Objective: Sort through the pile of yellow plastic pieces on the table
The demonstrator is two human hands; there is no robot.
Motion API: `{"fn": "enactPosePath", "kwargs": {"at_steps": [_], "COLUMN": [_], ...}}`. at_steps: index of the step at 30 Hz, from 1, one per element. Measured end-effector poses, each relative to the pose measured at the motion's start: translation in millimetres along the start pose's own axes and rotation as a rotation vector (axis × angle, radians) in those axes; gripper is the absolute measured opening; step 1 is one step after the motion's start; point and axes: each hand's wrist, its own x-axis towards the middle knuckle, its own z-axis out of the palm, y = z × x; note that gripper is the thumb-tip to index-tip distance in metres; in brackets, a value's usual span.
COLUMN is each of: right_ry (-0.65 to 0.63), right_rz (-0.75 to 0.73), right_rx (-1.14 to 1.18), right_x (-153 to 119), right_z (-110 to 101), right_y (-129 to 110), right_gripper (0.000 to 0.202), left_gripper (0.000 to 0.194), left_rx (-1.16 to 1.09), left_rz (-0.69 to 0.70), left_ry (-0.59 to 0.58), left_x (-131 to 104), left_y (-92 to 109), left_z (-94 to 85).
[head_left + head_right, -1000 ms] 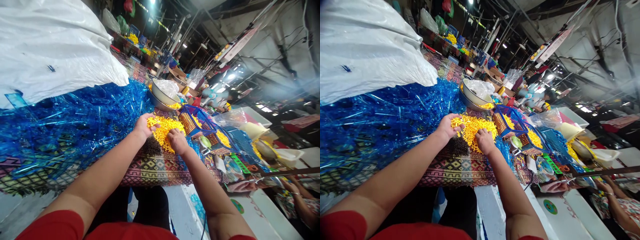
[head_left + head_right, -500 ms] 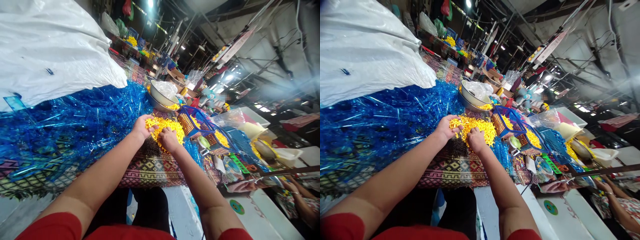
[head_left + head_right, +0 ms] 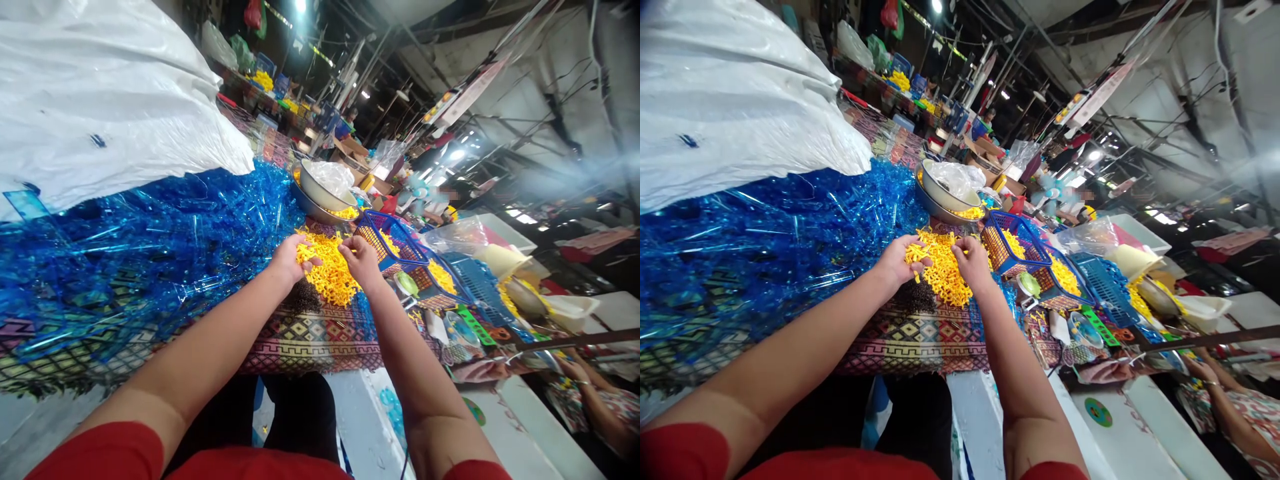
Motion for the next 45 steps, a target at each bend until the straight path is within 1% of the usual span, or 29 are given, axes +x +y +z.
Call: {"fn": "enactPosePath", "kwargs": {"at_steps": [2,4,5,7,9,10,12,15,18,21,25,26,28,30,32,35,39,42,45], "right_ry": [-0.053,-0.08,-0.088,-0.14,-0.245,-0.29,-0.34,-0.365,-0.388,-0.376,-0.306,-0.304,-0.342,-0.432,-0.522,-0.588,-0.568,-0.484,-0.4], "right_rz": [-0.083,-0.118,-0.115,-0.09,-0.079,-0.08,-0.094,-0.099,-0.06,-0.012,0.015,-0.009,-0.106,-0.244,-0.34,-0.363,-0.327,-0.253,-0.134], "right_rx": [0.108,0.102,0.049,-0.138,-0.361,-0.459,-0.611,-0.745,-0.807,-0.836,-0.842,-0.827,-0.782,-0.744,-0.741,-0.775,-0.807,-0.807,-0.775], "right_x": [0.6,0.6,0.1,-2.9,-8.7,-12.2,-18.9,-24.2,-22.6,-18.0,-14.0,-13.7,-13.9,-14.3,-14.2,-12.1,-7.3,-4.7,-3.7], "right_z": [-0.4,0.0,0.6,3.4,8.7,12.2,20.0,30.2,34.8,32.0,19.2,15.7,10.1,8.2,10.3,16.7,18.2,10.9,1.5], "right_y": [-9.0,-11.1,-9.7,-4.9,-3.1,-4.2,-10.1,-19.4,-18.7,-8.5,4.6,5.8,4.8,0.6,-4.3,-8.5,-3.7,7.6,23.1], "right_gripper": [0.023,0.025,0.025,0.024,0.026,0.027,0.03,0.031,0.028,0.029,0.028,0.027,0.026,0.024,0.023,0.022,0.019,0.019,0.019], "left_gripper": [0.018,0.02,0.019,0.015,0.012,0.011,0.01,0.008,0.007,0.008,0.007,0.006,0.006,0.006,0.007,0.009,0.01,0.009,0.009], "left_rx": [-0.012,-0.027,-0.031,-0.039,-0.055,-0.066,-0.077,-0.073,-0.069,-0.073,-0.073,-0.07,-0.061,-0.058,-0.063,-0.076,-0.076,-0.065,-0.055], "left_rz": [-0.032,-0.043,-0.04,-0.017,0.008,0.015,0.016,0.011,0.017,0.025,0.054,0.059,0.062,0.057,0.038,0.018,0.019,0.03,0.038], "left_ry": [-0.018,-0.039,-0.051,-0.072,-0.085,-0.087,-0.088,-0.095,-0.099,-0.084,-0.075,-0.075,-0.076,-0.071,-0.068,-0.068,-0.067,-0.066,-0.059], "left_x": [0.7,0.7,0.4,-0.7,-2.2,-3.1,-4.5,-5.1,-3.9,-2.7,-3.3,-3.8,-4.9,-5.8,-6.1,-5.2,-3.0,-2.6,-3.9], "left_y": [-2.8,-3.1,-2.3,0.5,3.8,5.3,7.5,9.0,9.4,9.4,9.8,10.0,10.2,10.3,10.2,10.2,10.3,9.9,9.1], "left_z": [-0.5,-0.9,-0.9,-0.7,0.0,0.4,0.9,0.6,-0.7,-1.6,-0.7,-0.3,0.6,1.3,1.4,0.8,-0.6,-0.6,0.4]}}
